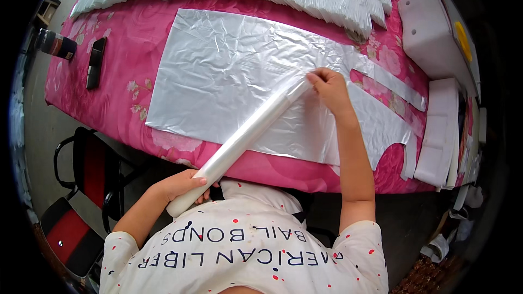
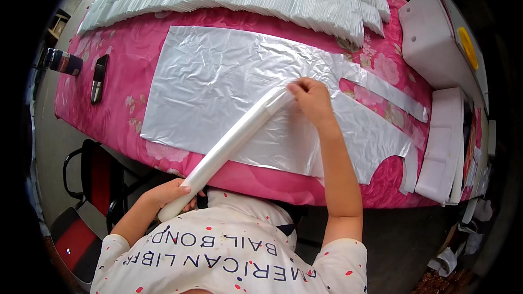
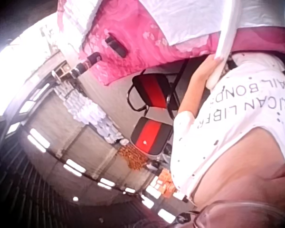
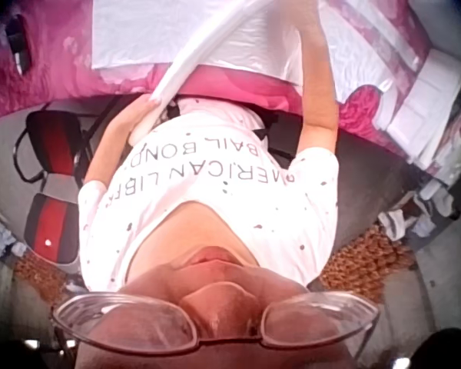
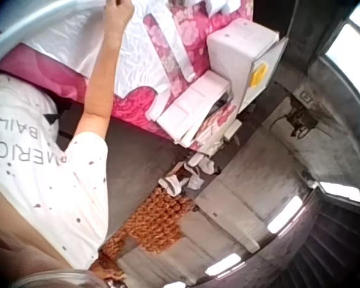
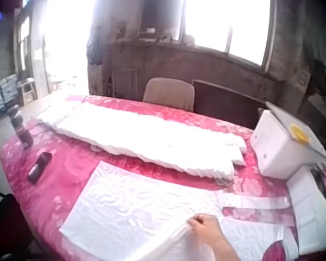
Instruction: The person wraps small white rectangular items in clear plastic film on a pink tablecloth. They unroll the film, place an item on it, fold the film around the item, and set the wrapped unit aside. The person repeats this process for multiple items, using a cylindrical roller to smooth the film.
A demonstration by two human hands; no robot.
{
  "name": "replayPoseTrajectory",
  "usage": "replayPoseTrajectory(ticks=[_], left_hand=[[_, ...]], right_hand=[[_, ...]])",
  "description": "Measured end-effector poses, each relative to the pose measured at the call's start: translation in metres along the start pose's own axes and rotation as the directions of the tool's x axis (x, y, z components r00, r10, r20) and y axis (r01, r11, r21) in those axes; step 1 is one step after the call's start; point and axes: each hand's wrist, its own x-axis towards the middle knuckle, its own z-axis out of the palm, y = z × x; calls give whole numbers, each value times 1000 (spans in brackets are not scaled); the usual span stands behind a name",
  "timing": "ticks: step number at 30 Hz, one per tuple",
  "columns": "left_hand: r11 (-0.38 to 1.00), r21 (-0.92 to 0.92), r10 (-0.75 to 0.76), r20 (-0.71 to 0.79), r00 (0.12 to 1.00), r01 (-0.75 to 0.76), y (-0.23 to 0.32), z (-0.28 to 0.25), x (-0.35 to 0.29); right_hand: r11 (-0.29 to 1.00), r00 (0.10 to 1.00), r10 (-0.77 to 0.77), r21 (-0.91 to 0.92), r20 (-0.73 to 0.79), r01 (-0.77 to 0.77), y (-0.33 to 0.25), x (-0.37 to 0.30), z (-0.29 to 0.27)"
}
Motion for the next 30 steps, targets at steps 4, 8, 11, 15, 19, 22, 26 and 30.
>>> replayPoseTrajectory(ticks=[4,8,11,15,19,22,26,30], left_hand=[[993,81,-92,11,996,91,-1,-8,-13],[966,233,-129,53,990,113,4,-20,-28],[797,602,-113,62,992,53,25,-23,-30],[380,922,56,55,997,-72,92,13,-16],[-42,988,359,152,921,-147,137,36,26],[-274,957,531,236,814,-98,151,57,51],[-618,729,580,675,456,-293,128,52,85],[-673,540,242,806,540,-505,99,63,98]], right_hand=[[960,931,-144,-275,-335,49,38,23,-85],[953,856,-121,-301,-503,-42,57,14,-157],[952,861,-113,-302,-495,-49,62,10,-163],[995,927,-69,-92,-370,38,46,12,-118],[985,962,-117,-154,-247,80,26,24,-68],[964,975,-162,-234,-153,124,13,32,-49],[940,969,-228,-281,-97,193,2,39,-39],[968,983,-165,-205,-83,146,5,43,-43]])
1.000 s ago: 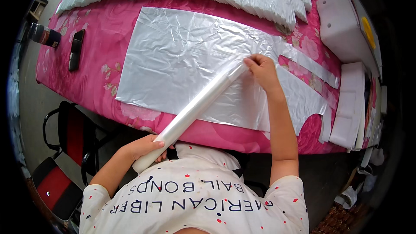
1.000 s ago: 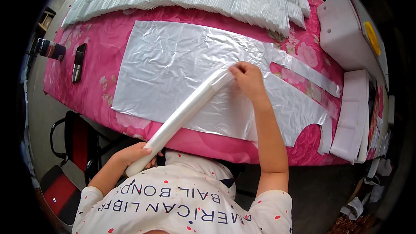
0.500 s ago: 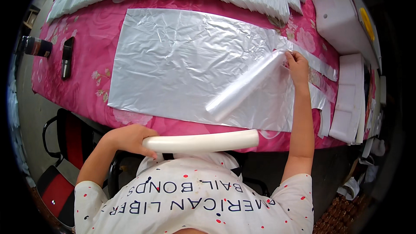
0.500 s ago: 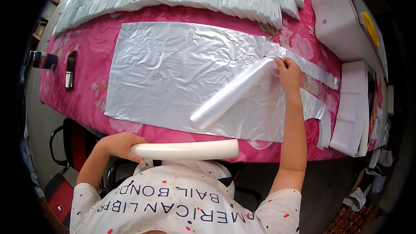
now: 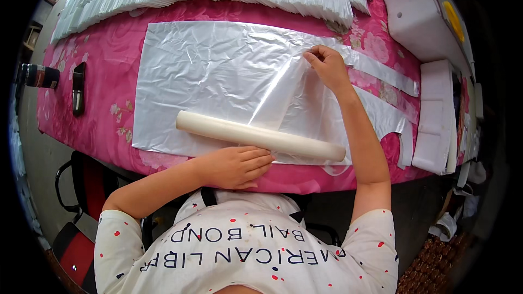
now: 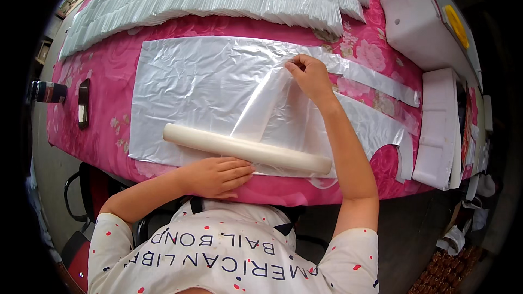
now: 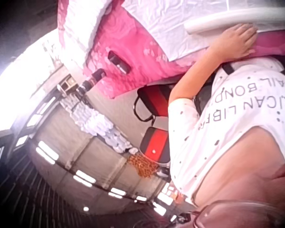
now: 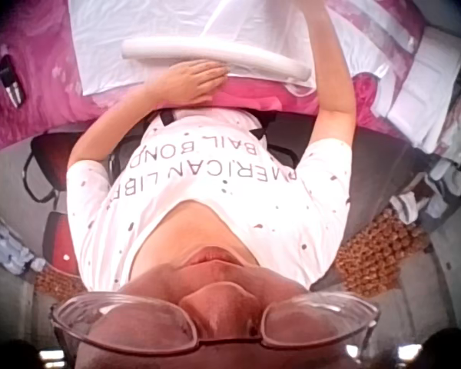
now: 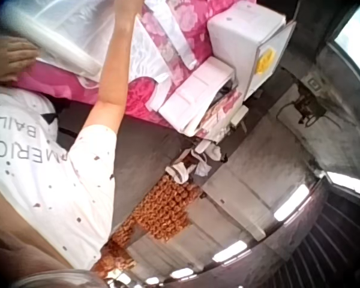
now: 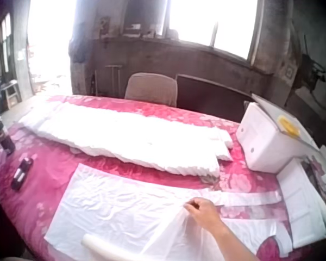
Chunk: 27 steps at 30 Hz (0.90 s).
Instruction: The person wraps small white rectangular items in clear plastic film on a pink tablecloth. They unroll the film, place an item on it, fold the film around the item, and set the wrapped unit aside. The person repeats this process for multiple items, using a cylindrical roller to smooth the film.
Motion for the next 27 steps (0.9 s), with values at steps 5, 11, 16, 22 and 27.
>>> replayPoseTrajectory(ticks=[5,11,16,22,27], left_hand=[[992,-63,-107,9,994,108,8,27,-2],[981,43,-190,38,981,188,24,33,0],[973,61,-229,107,967,224,30,37,0],[979,-68,-190,48,981,193,29,27,0],[983,-106,-156,-30,987,152,8,23,-6]], right_hand=[[972,974,53,235,-222,1,6,-9,-1],[867,880,-425,-186,210,463,-58,-119,25],[799,877,-352,-383,326,463,-45,-168,48],[762,946,-300,-627,-124,160,10,-127,-22],[776,936,-261,-628,-238,57,22,-132,-48]])
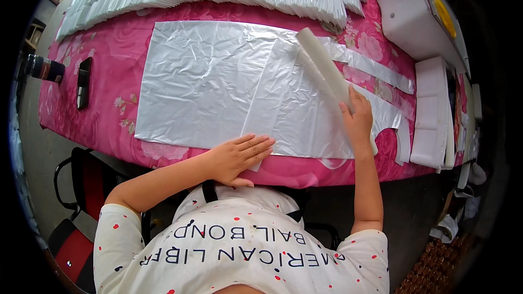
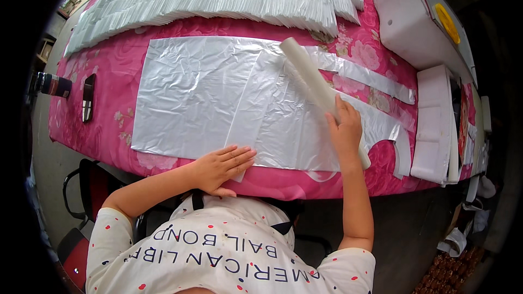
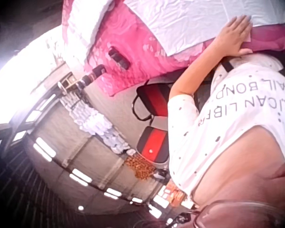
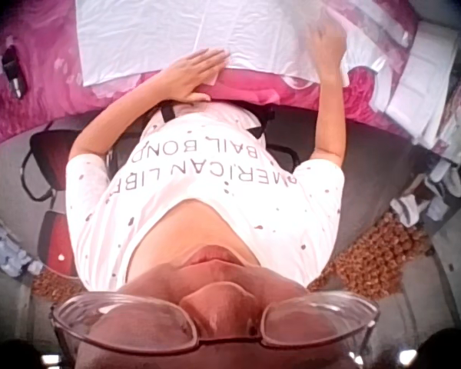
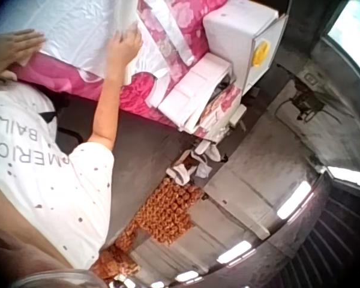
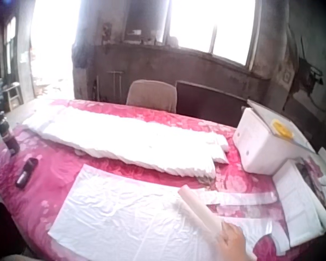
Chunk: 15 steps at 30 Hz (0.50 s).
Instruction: The person wraps small white rectangular items in clear plastic film on a pink tablecloth. They unroll the film, place an item on it, fold the film around the item, and set the wrapped unit aside. The person repeats this process for multiple items, using a cylindrical roller to smooth the film.
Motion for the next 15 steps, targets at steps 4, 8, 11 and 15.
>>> replayPoseTrajectory(ticks=[4,8,11,15], left_hand=[[989,133,-80,66,995,71,13,6,2],[963,199,-190,32,981,180,41,22,8],[959,165,-231,-6,973,229,45,31,6],[951,218,-225,9,974,217,46,35,4]], right_hand=[[947,953,-261,234,154,222,-58,-28,-2],[853,854,-495,278,163,441,-95,-47,14],[838,848,-513,291,131,462,-101,-27,26],[846,865,-500,236,36,479,-92,25,51]])
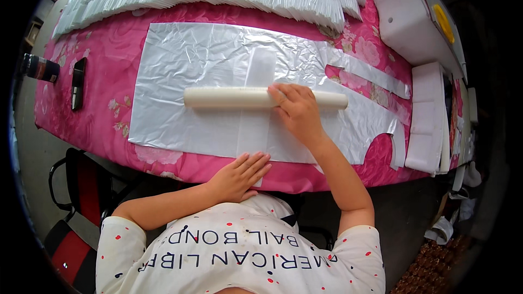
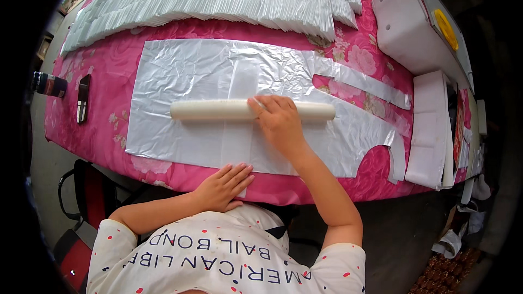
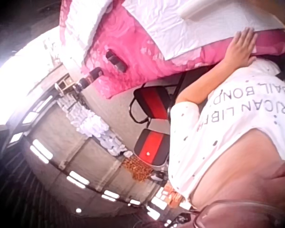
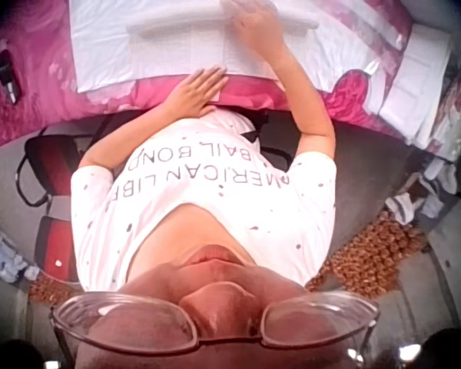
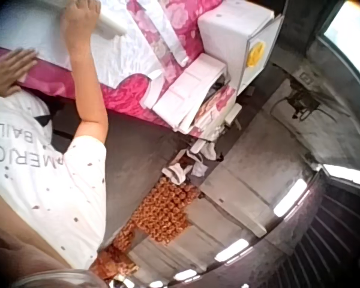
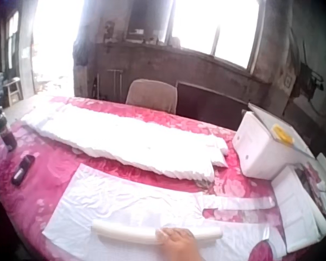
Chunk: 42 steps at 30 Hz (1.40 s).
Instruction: The person wraps small white rectangular items in clear plastic film on a pink tablecloth. They unroll the film, place an item on it, fold the film around the item, and set the wrapped unit aside. The person repeats this process for multiple items, using a cylindrical roller to smooth the film.
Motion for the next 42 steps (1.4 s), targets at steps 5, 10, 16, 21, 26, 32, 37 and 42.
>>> replayPoseTrajectory(ticks=[5,10,16,21,26,32,37,42], left_hand=[[970,-78,229,-8,973,-229,-21,-11,-5],[910,-248,303,-154,941,-334,-42,-14,-20],[875,-181,388,-289,875,-448,-49,-13,-22],[765,-505,219,-381,898,-400,-49,-21,-24],[676,-636,-25,-525,851,-372,-54,-38,-17],[943,-334,-95,-234,968,12,-70,-43,-3],[901,-426,-184,-215,959,77,-70,-45,7],[559,-813,-547,-213,810,164,-71,-48,16]], right_hand=[[997,995,16,-70,-101,-23,52,54,14],[1000,994,5,-22,-109,-8,31,51,11],[933,922,-170,358,347,37,-31,-24,0],[957,942,-131,286,309,39,-49,-34,-3],[971,980,-69,240,186,23,-49,-41,12],[976,993,10,213,117,-35,-52,-40,11],[950,988,105,283,114,-134,-43,-37,6],[659,816,467,481,342,-579,-39,-21,6]])
